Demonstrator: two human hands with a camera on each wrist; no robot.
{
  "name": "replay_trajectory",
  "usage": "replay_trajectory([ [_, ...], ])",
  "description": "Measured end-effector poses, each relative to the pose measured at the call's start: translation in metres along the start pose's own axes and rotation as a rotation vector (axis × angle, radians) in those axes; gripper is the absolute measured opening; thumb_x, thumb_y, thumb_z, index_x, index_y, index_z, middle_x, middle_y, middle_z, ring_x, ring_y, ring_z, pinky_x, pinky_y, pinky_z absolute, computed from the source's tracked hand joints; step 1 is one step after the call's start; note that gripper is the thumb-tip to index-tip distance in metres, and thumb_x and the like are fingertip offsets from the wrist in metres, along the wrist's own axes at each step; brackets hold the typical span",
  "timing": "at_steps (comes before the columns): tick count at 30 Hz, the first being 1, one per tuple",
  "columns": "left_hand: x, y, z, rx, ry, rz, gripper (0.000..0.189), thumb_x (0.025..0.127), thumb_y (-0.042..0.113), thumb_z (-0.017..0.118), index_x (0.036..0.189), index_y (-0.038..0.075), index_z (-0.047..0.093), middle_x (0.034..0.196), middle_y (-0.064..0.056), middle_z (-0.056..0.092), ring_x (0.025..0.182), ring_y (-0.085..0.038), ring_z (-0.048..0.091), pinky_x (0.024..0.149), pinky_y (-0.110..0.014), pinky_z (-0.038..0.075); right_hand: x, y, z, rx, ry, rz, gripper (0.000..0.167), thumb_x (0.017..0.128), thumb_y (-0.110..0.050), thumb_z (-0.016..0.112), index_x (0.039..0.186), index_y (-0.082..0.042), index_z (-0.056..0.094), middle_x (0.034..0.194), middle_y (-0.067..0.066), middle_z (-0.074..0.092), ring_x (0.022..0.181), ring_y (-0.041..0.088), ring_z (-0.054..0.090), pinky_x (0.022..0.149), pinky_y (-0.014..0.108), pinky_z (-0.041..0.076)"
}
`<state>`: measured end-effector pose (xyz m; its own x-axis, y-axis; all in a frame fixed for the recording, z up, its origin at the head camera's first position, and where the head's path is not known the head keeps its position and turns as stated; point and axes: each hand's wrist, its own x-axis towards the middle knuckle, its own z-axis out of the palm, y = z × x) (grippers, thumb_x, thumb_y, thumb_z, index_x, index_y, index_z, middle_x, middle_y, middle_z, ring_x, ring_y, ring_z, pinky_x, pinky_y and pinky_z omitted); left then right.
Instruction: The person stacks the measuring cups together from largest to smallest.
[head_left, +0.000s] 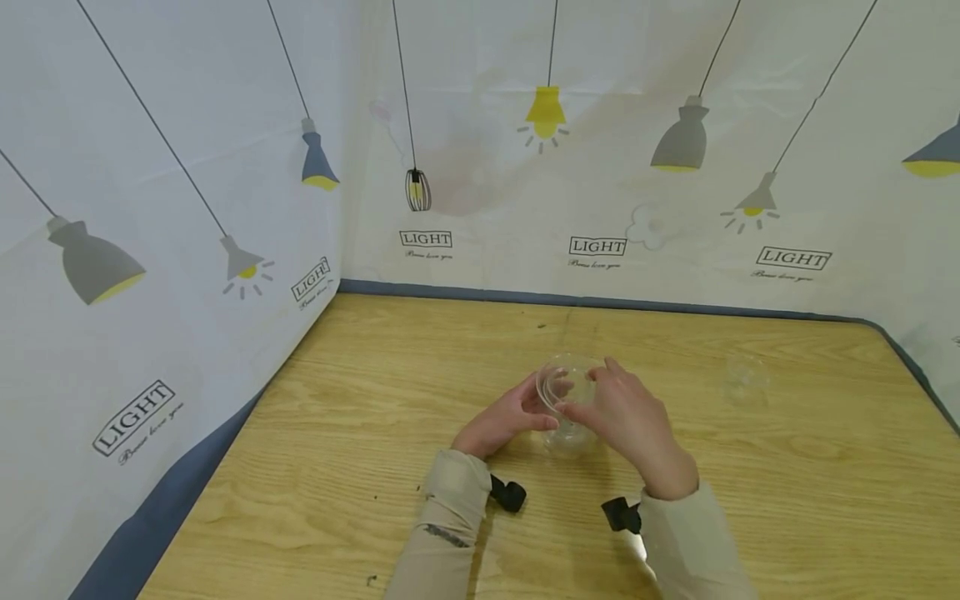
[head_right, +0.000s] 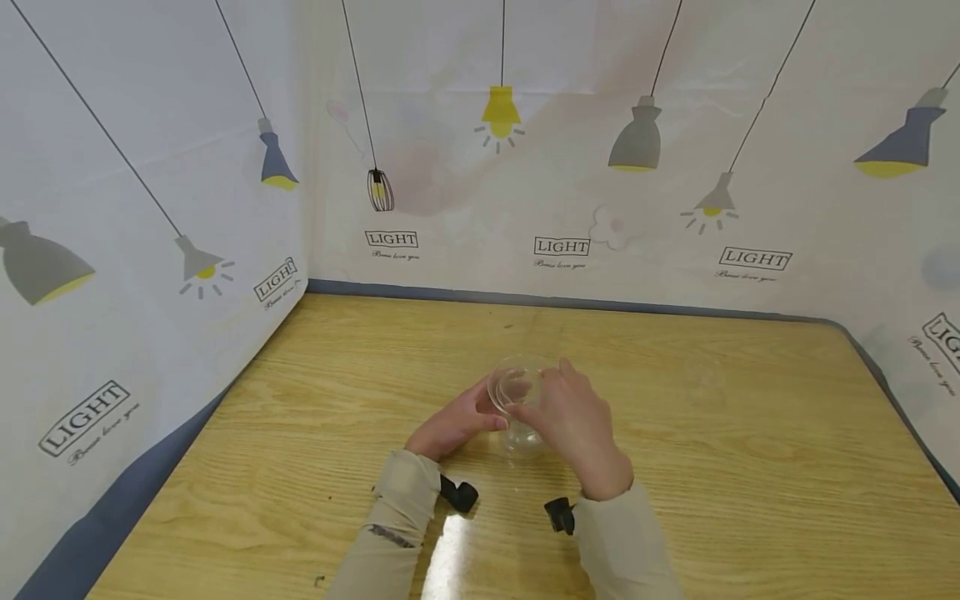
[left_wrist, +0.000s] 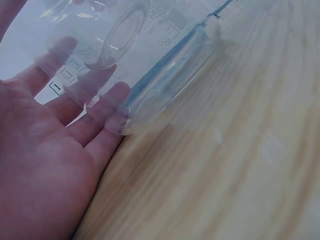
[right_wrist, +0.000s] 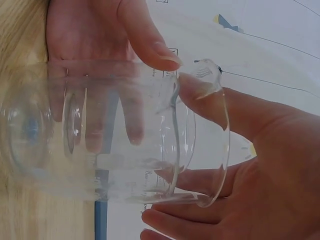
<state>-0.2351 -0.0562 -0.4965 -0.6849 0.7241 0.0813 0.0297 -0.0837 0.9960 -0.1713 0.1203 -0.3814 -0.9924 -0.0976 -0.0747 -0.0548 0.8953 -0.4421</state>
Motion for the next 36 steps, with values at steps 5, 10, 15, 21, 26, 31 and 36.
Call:
replay_trajectory([
  [5, -0.001, 0.005, 0.001, -0.006, -0.002, -0.013, 0.073, 0.085, 0.002, 0.058, 0.139, 0.036, 0.023, 0.140, -0.003, 0.035, 0.129, -0.018, 0.030, 0.096, -0.031, 0.035, 0.002, 0.001, -0.002, -0.014, -0.023, -0.005, 0.069, 0.074, -0.051, 0.064, 0.117, 0.004, 0.054, 0.134, 0.030, 0.032, 0.112, 0.042, 0.043, 0.074, 0.055, 0.045],
  [10, -0.004, 0.016, 0.004, -0.003, -0.016, -0.016, 0.074, 0.085, 0.002, 0.057, 0.141, 0.035, 0.020, 0.141, -0.005, 0.033, 0.129, -0.022, 0.029, 0.097, -0.031, 0.034, 0.004, 0.001, -0.003, -0.015, -0.032, -0.002, 0.069, 0.073, -0.052, 0.065, 0.115, 0.002, 0.056, 0.128, 0.024, 0.041, 0.105, 0.037, 0.049, 0.070, 0.052, 0.047],
  [15, -0.004, 0.019, 0.004, -0.022, -0.044, -0.016, 0.075, 0.086, 0.007, 0.058, 0.143, 0.031, 0.015, 0.143, -0.009, 0.029, 0.129, -0.027, 0.027, 0.098, -0.032, 0.032, 0.005, 0.001, -0.004, -0.011, -0.039, -0.011, 0.065, 0.071, -0.051, 0.066, 0.111, 0.000, 0.058, 0.104, 0.011, 0.053, 0.087, 0.026, 0.054, 0.058, 0.041, 0.048],
  [21, -0.004, 0.019, 0.005, -0.046, -0.041, -0.006, 0.075, 0.086, 0.007, 0.059, 0.143, 0.027, 0.016, 0.142, -0.013, 0.028, 0.129, -0.030, 0.027, 0.097, -0.032, 0.034, 0.007, 0.003, -0.006, 0.007, -0.053, 0.002, 0.063, 0.071, -0.049, 0.067, 0.109, -0.001, 0.058, 0.101, 0.008, 0.055, 0.083, 0.023, 0.053, 0.057, 0.038, 0.047],
  [26, -0.004, 0.020, 0.005, -0.049, -0.025, -0.009, 0.075, 0.085, 0.007, 0.060, 0.143, 0.027, 0.017, 0.142, -0.012, 0.029, 0.128, -0.030, 0.028, 0.097, -0.032, 0.034, 0.008, 0.004, -0.005, 0.025, -0.071, 0.012, 0.063, 0.070, -0.050, 0.068, 0.110, -0.001, 0.057, 0.103, 0.009, 0.054, 0.083, 0.022, 0.052, 0.058, 0.037, 0.046],
  [31, -0.004, 0.021, 0.006, -0.029, 0.001, -0.028, 0.075, 0.084, 0.005, 0.060, 0.141, 0.032, 0.020, 0.142, -0.009, 0.030, 0.128, -0.029, 0.029, 0.096, -0.031, 0.035, 0.009, 0.005, -0.004, 0.034, -0.083, 0.006, 0.064, 0.071, -0.051, 0.067, 0.110, -0.002, 0.057, 0.104, 0.009, 0.053, 0.086, 0.023, 0.051, 0.059, 0.039, 0.046],
  [36, -0.006, 0.022, 0.007, -0.017, 0.019, -0.047, 0.076, 0.084, 0.004, 0.060, 0.142, 0.031, 0.019, 0.142, -0.004, 0.030, 0.128, -0.025, 0.029, 0.096, -0.032, 0.035, 0.009, 0.006, -0.004, 0.038, -0.093, 0.005, 0.063, 0.072, -0.050, 0.065, 0.111, -0.001, 0.057, 0.106, 0.010, 0.053, 0.088, 0.023, 0.050, 0.061, 0.040, 0.046],
])
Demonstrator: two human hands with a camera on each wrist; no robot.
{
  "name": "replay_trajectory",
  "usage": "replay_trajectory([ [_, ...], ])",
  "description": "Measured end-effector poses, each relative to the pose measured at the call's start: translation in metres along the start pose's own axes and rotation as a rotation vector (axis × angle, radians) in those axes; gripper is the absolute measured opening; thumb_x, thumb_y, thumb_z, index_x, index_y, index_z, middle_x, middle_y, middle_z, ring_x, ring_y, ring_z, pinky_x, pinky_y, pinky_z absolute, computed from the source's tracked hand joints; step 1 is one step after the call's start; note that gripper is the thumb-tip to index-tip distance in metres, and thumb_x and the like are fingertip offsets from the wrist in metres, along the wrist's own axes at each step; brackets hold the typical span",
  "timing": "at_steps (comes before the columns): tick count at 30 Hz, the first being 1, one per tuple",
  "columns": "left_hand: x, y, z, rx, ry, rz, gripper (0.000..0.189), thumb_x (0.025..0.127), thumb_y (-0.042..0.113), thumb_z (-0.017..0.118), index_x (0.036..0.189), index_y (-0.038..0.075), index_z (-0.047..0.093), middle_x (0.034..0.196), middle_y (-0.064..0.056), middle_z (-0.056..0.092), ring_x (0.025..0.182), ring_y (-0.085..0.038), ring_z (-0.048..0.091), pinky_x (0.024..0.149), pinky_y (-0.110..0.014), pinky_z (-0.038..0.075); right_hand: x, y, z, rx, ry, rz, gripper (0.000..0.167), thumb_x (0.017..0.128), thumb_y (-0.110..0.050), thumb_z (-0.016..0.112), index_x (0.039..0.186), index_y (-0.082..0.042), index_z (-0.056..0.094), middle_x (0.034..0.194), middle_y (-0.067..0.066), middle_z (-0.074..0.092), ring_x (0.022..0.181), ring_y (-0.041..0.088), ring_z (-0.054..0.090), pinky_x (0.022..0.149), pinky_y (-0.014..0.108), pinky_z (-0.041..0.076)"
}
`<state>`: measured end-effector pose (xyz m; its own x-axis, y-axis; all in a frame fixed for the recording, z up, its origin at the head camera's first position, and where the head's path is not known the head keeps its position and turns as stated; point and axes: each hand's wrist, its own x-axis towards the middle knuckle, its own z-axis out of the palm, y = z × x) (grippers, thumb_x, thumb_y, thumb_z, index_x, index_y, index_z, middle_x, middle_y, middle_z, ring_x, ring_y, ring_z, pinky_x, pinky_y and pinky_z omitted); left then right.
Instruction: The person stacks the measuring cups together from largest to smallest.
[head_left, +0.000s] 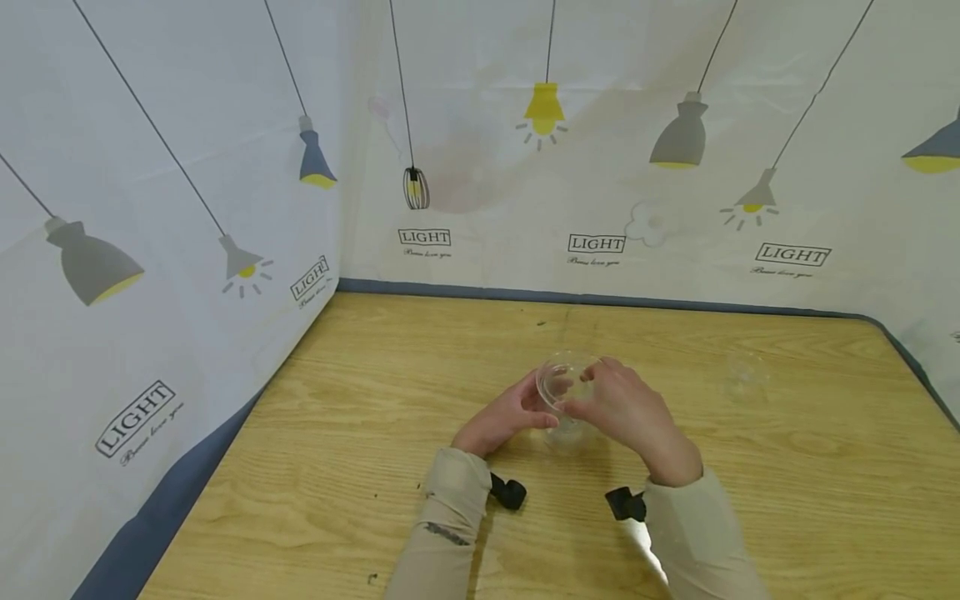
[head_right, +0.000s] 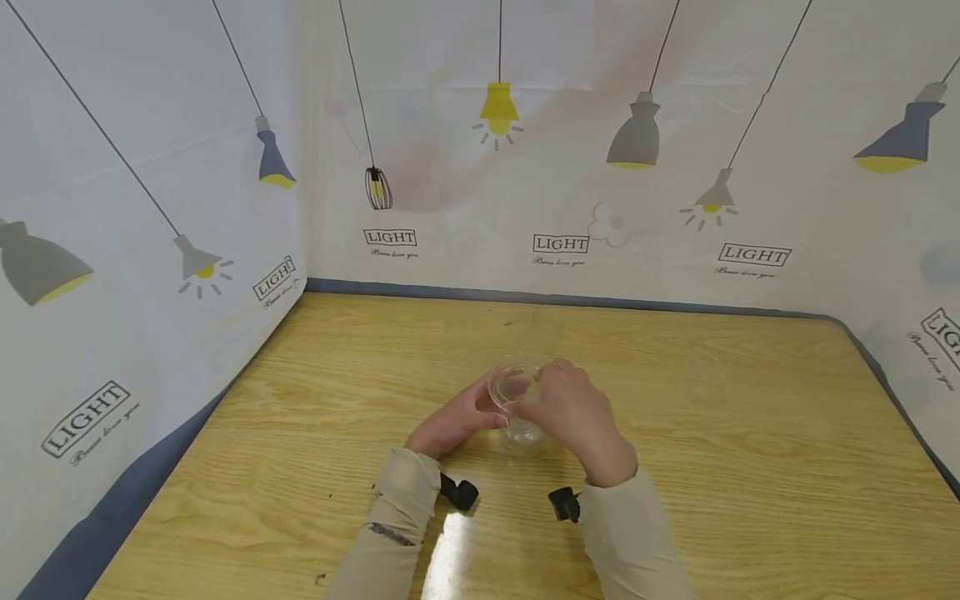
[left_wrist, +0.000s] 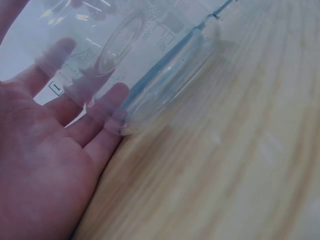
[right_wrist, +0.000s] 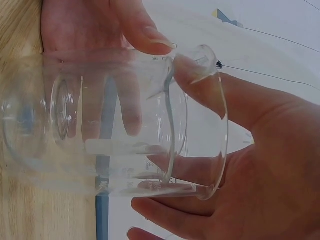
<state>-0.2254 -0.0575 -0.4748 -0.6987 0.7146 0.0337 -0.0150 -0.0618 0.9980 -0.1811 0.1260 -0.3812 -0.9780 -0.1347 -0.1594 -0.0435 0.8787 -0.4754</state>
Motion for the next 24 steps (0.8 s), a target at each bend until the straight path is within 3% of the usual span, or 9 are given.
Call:
replay_trajectory([
  [13, -0.0011, -0.0012, 0.0003, -0.033, -0.026, 0.015, 0.080, 0.083, 0.015, 0.064, 0.144, 0.022, 0.013, 0.142, -0.004, 0.031, 0.129, -0.022, 0.028, 0.094, -0.033, 0.037, 0.0007, 0.0009, 0.0002, 0.006, -0.012, -0.014, 0.062, 0.073, -0.049, 0.064, 0.112, -0.001, 0.056, 0.107, 0.011, 0.053, 0.092, 0.024, 0.050, 0.066, 0.044, 0.046],
  [24, 0.0000, -0.0010, -0.0001, -0.037, -0.030, 0.034, 0.080, 0.080, 0.023, 0.067, 0.143, 0.022, 0.018, 0.140, -0.008, 0.034, 0.129, -0.024, 0.029, 0.094, -0.033, 0.037, -0.0003, 0.0006, -0.0003, -0.002, -0.013, -0.018, 0.062, 0.074, -0.048, 0.064, 0.113, 0.000, 0.057, 0.108, 0.012, 0.052, 0.094, 0.026, 0.050, 0.068, 0.046, 0.046],
])
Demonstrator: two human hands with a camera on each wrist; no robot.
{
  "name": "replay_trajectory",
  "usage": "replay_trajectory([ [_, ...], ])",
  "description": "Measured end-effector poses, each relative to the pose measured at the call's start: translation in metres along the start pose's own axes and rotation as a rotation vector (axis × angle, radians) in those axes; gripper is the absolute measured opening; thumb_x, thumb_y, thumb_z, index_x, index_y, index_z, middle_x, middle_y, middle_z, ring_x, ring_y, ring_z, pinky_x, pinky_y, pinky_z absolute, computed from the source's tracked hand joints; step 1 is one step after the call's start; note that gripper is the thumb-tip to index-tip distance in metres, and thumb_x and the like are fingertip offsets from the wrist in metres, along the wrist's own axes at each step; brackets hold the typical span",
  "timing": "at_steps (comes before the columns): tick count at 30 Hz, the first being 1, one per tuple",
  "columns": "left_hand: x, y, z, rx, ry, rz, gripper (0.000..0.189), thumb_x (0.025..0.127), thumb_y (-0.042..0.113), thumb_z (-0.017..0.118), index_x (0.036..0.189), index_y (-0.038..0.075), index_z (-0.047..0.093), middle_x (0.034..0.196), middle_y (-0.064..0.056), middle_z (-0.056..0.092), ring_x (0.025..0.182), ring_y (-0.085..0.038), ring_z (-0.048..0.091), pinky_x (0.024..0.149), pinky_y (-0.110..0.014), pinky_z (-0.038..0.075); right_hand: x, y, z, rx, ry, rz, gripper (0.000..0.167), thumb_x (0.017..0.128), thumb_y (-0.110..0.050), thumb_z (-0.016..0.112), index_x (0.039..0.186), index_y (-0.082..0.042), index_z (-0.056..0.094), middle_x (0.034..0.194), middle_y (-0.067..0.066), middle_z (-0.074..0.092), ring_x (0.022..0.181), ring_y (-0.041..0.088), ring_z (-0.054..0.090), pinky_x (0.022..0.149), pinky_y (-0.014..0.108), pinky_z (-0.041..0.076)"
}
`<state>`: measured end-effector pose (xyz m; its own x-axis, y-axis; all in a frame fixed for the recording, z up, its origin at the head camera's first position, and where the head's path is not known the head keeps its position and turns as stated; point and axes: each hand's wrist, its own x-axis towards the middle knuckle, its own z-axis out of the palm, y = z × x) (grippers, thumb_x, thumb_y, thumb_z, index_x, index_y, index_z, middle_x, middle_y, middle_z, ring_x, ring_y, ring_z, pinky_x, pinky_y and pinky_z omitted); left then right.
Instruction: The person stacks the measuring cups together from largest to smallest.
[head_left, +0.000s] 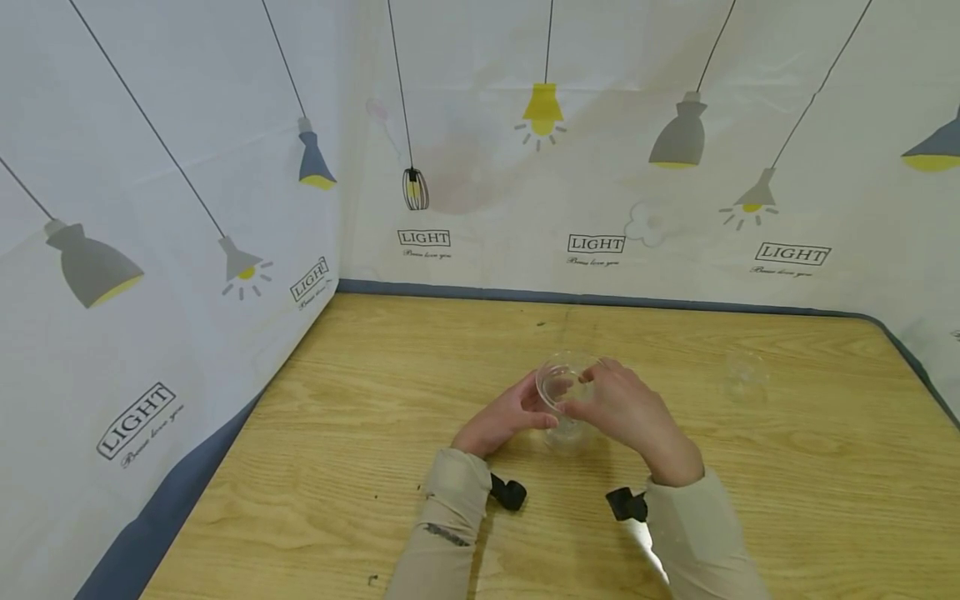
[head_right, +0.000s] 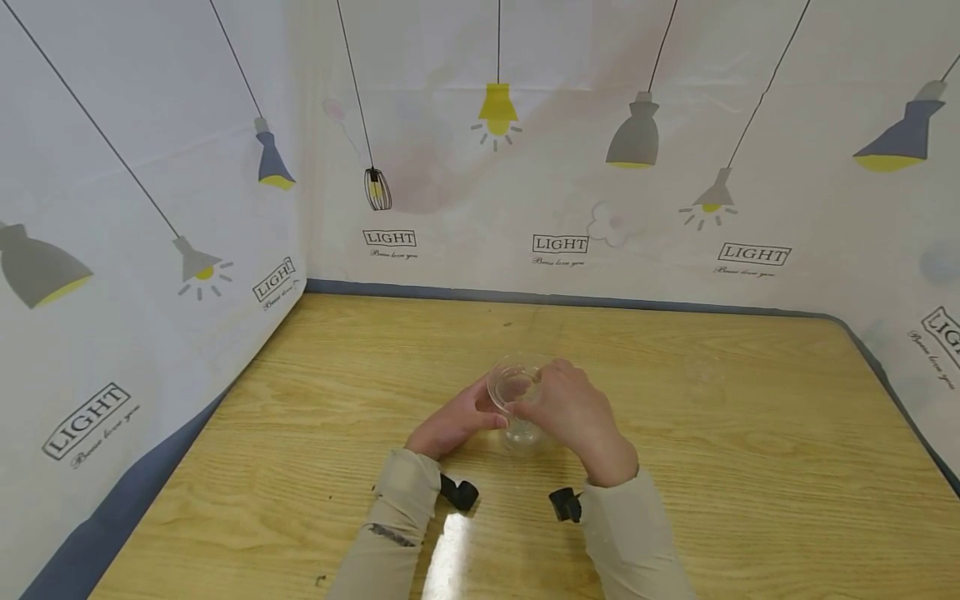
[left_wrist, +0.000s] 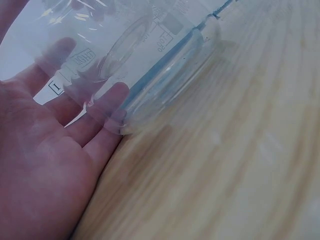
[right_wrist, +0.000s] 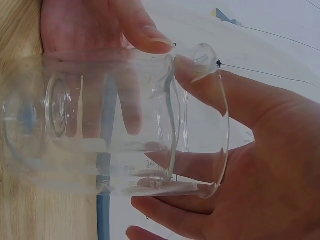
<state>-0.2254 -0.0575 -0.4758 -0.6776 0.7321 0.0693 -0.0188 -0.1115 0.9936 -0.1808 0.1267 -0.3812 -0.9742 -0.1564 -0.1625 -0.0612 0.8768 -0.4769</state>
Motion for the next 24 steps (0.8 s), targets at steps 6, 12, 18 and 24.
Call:
replay_trajectory([
  [6, -0.0006, -0.0002, 0.0001, 0.009, 0.003, -0.017, 0.076, 0.082, 0.019, 0.065, 0.141, 0.031, 0.020, 0.141, -0.004, 0.032, 0.129, -0.023, 0.028, 0.094, -0.033, 0.037, -0.0006, 0.0004, 0.0001, -0.027, 0.009, -0.027, 0.065, 0.076, -0.050, 0.062, 0.117, -0.001, 0.054, 0.118, 0.015, 0.049, 0.104, 0.031, 0.047, 0.073, 0.053, 0.044],
  [12, -0.0013, 0.0009, -0.0007, 0.061, 0.033, -0.048, 0.079, 0.083, 0.015, 0.064, 0.144, 0.026, 0.015, 0.141, 0.010, 0.028, 0.128, -0.014, 0.029, 0.097, -0.032, 0.034, -0.0021, 0.0009, 0.0000, -0.057, 0.016, -0.045, 0.066, 0.077, -0.052, 0.060, 0.120, -0.002, 0.053, 0.125, 0.018, 0.044, 0.111, 0.035, 0.043, 0.077, 0.057, 0.042],
  [18, -0.0011, 0.0010, -0.0004, 0.061, 0.033, -0.049, 0.079, 0.083, 0.011, 0.063, 0.144, 0.023, 0.014, 0.142, 0.008, 0.028, 0.128, -0.015, 0.029, 0.097, -0.032, 0.034, -0.0022, 0.0018, 0.0007, -0.065, 0.016, -0.049, 0.067, 0.077, -0.054, 0.059, 0.121, -0.003, 0.054, 0.129, 0.019, 0.041, 0.114, 0.036, 0.041, 0.078, 0.058, 0.041],
  [24, -0.0009, 0.0013, 0.0002, 0.062, 0.034, -0.041, 0.080, 0.082, 0.017, 0.065, 0.144, 0.021, 0.015, 0.141, 0.009, 0.029, 0.128, -0.014, 0.029, 0.098, -0.032, 0.033, -0.0045, 0.0018, 0.0015, -0.063, 0.017, -0.051, 0.067, 0.079, -0.056, 0.055, 0.125, -0.006, 0.052, 0.136, 0.023, 0.032, 0.121, 0.041, 0.033, 0.079, 0.063, 0.037],
])
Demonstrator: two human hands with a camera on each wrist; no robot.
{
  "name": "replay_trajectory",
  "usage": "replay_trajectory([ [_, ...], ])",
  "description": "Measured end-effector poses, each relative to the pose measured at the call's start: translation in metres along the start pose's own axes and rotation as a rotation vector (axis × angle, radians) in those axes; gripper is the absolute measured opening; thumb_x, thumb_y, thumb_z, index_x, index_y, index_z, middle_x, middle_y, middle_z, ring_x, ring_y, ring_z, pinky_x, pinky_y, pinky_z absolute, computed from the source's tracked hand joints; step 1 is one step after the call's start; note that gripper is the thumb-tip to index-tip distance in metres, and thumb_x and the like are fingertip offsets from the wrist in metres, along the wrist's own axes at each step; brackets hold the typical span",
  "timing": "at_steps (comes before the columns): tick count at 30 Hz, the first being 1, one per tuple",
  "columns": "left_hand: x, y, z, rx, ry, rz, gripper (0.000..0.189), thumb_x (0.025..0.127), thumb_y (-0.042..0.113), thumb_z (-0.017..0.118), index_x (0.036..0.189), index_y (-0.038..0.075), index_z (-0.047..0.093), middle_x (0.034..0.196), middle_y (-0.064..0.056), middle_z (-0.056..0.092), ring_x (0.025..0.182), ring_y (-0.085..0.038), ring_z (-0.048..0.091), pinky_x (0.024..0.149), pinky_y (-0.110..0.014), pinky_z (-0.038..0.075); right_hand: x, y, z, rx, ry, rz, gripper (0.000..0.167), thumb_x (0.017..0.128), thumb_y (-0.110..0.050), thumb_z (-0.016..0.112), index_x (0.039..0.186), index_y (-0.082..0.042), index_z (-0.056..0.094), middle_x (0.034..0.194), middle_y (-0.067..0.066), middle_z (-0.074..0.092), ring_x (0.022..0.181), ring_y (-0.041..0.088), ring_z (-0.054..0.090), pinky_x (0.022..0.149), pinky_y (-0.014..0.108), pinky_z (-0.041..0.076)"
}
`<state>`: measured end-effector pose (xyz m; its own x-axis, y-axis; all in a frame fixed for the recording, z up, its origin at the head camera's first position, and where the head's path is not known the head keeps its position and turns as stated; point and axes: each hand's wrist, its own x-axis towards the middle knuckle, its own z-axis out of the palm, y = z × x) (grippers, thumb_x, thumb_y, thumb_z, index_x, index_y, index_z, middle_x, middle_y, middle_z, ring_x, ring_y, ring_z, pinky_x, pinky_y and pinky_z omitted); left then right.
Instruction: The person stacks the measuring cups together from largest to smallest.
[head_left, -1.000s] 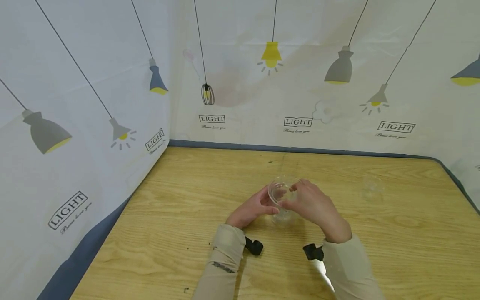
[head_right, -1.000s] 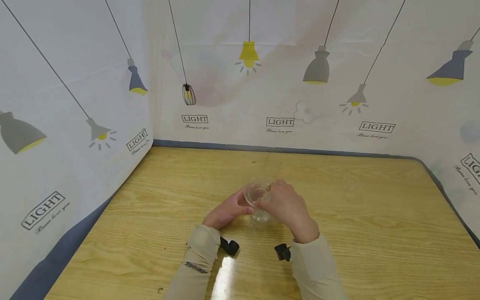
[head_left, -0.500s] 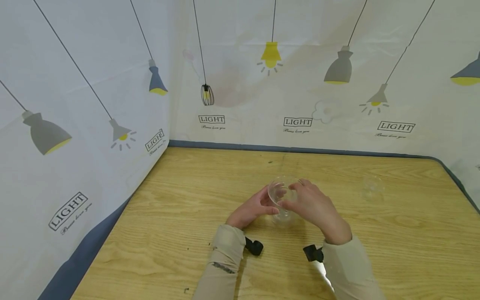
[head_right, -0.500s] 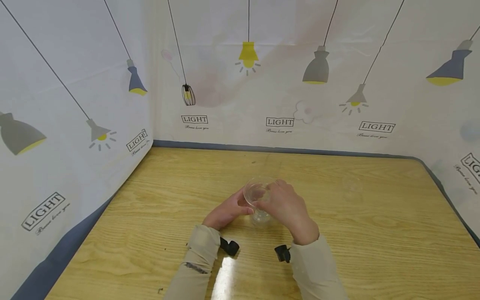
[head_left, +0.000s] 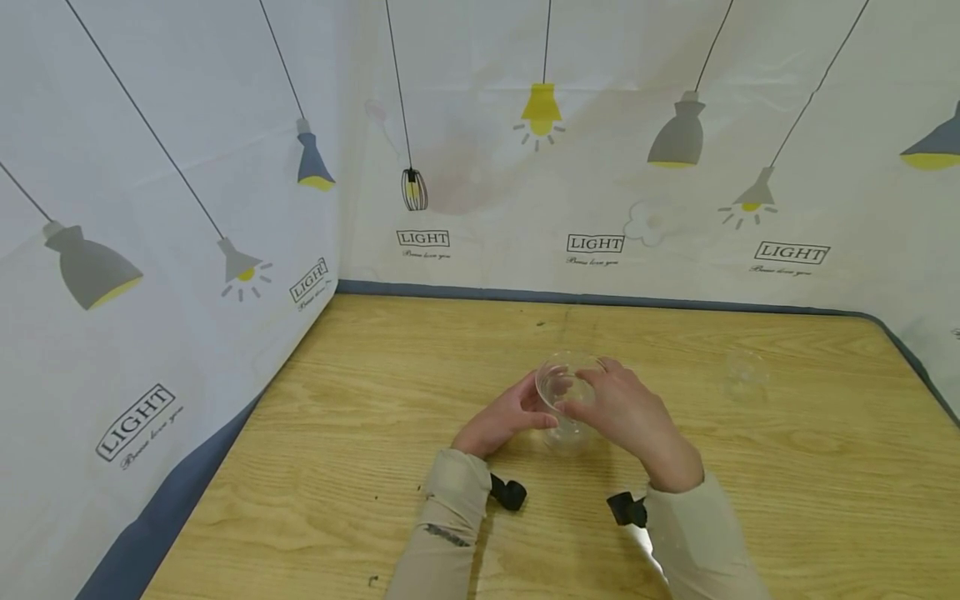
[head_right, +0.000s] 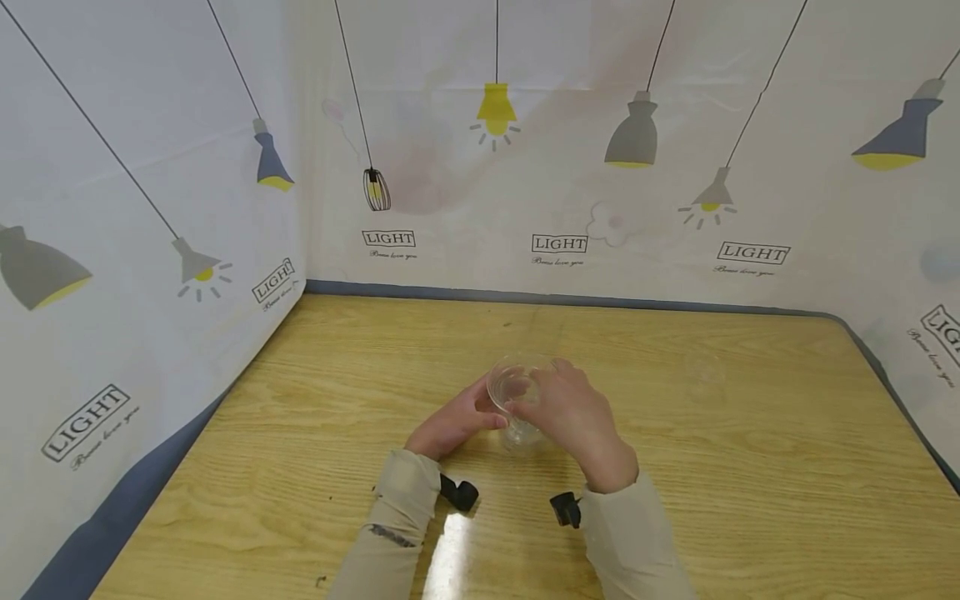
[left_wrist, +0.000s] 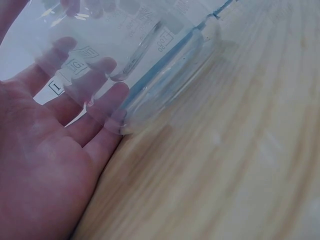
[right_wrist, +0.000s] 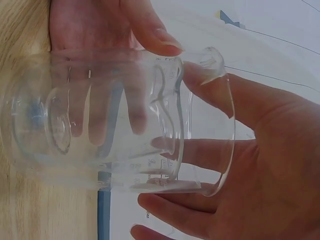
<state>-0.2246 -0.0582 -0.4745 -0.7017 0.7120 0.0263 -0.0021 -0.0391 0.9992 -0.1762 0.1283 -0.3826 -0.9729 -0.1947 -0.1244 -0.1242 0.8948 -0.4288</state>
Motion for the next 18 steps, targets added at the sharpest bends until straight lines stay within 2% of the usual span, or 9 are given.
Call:
replay_trajectory([
  [9, 0.0021, 0.0001, 0.0000, 0.006, 0.004, 0.006, 0.077, 0.084, 0.008, 0.062, 0.144, 0.023, 0.016, 0.142, 0.011, 0.026, 0.128, -0.011, 0.028, 0.099, -0.032, 0.031, -0.0051, -0.0001, 0.0025, -0.056, 0.041, -0.018, 0.063, 0.082, -0.054, 0.052, 0.127, -0.009, 0.051, 0.137, 0.025, 0.031, 0.121, 0.044, 0.032, 0.076, 0.063, 0.039],
  [18, 0.0027, -0.0029, -0.0006, -0.001, 0.013, 0.000, 0.076, 0.083, 0.007, 0.062, 0.143, 0.027, 0.019, 0.141, 0.011, 0.028, 0.128, -0.012, 0.028, 0.099, -0.033, 0.031, -0.0056, 0.0012, 0.0058, -0.088, 0.064, -0.024, 0.061, 0.084, -0.054, 0.050, 0.127, -0.011, 0.051, 0.136, 0.025, 0.032, 0.120, 0.043, 0.033, 0.074, 0.062, 0.041],
])
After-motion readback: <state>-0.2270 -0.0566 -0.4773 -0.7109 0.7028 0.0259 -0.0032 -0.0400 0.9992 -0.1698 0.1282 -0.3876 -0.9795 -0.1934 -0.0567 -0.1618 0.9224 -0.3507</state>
